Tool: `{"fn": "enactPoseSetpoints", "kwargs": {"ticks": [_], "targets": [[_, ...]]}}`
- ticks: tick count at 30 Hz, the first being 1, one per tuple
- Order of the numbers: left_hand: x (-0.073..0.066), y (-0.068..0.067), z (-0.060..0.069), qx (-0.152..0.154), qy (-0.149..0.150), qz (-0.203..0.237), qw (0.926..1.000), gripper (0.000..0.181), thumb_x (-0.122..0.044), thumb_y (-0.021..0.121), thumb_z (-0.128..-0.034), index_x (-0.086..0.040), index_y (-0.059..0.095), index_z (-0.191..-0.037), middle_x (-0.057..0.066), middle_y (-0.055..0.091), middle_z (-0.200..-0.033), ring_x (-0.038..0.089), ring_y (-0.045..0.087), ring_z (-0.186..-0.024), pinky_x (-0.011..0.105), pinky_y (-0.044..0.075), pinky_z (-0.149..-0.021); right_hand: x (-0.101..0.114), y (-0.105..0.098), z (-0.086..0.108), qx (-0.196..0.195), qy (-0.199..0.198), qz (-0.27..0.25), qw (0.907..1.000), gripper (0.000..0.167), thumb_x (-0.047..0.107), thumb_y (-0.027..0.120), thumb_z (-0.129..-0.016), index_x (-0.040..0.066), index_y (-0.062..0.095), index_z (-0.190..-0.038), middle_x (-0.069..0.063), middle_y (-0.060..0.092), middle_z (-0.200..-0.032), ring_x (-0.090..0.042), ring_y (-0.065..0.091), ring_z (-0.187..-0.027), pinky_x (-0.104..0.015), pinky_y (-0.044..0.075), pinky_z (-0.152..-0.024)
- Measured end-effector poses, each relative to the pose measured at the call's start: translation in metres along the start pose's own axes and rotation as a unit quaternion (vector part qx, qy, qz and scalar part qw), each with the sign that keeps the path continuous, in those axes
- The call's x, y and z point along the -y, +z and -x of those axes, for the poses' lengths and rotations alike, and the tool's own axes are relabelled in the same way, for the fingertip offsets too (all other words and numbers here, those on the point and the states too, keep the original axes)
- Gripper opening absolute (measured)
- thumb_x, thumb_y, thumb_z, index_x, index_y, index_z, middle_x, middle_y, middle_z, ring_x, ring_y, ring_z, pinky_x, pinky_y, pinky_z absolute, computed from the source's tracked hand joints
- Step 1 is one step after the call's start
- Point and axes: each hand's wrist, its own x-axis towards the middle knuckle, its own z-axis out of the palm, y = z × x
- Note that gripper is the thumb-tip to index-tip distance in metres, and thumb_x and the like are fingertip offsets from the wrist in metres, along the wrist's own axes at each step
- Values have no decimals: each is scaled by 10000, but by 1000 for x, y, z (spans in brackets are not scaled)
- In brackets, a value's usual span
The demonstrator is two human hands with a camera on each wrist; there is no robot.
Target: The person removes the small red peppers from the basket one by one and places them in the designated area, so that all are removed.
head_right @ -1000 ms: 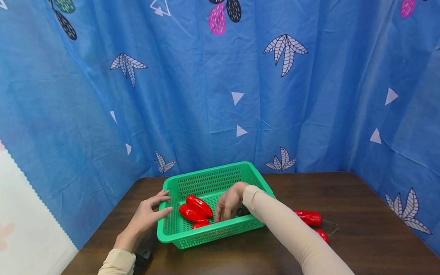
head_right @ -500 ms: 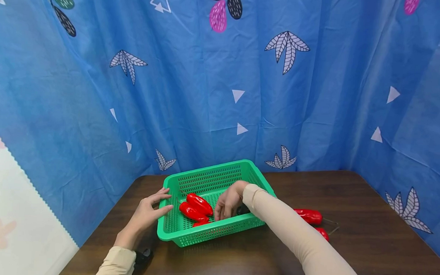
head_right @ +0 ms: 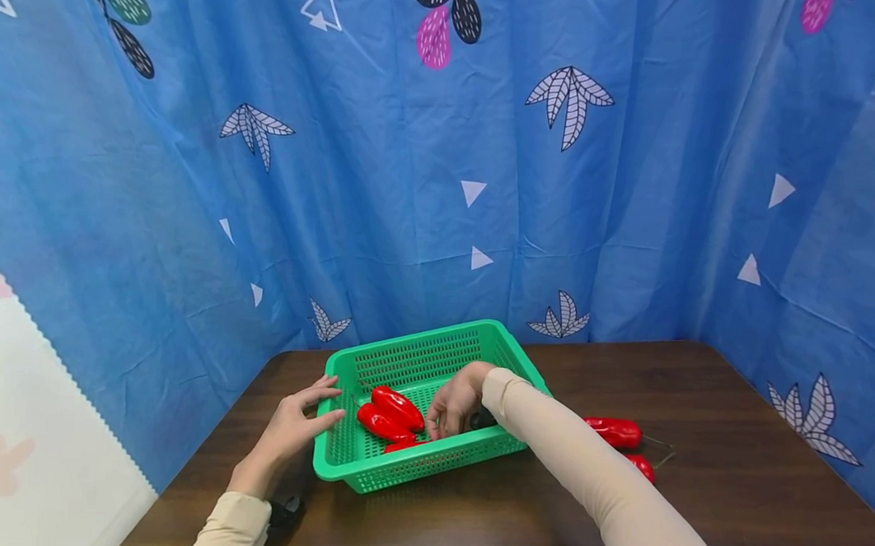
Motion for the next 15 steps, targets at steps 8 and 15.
{"fn": "enactPoseSetpoints", "kwargs": {"ticks": [8,15], "targets": [[1,1,-1,5,30,-18,10000,502,-303,777,-883,-45,666,-1299,55,499,-1534,268,313,-1517,588,306,-1188,-1,0,-1,-46,111,157,9998,307,-126,487,-927,35,657,-1126,70,694,-927,-46,611,-820,-213,517,-721],[2,1,-1,-1,7,17,10000,493,-300,776,-884,-47,670,-1294,61,501,-1532,271,313,-1517,593,308,-1184,-1,1,-1,-49,102,235,9997,290,-110,496,-930,-12,661,-1148,77,687,-915,-39,597,-799,-206,513,-701]]}}
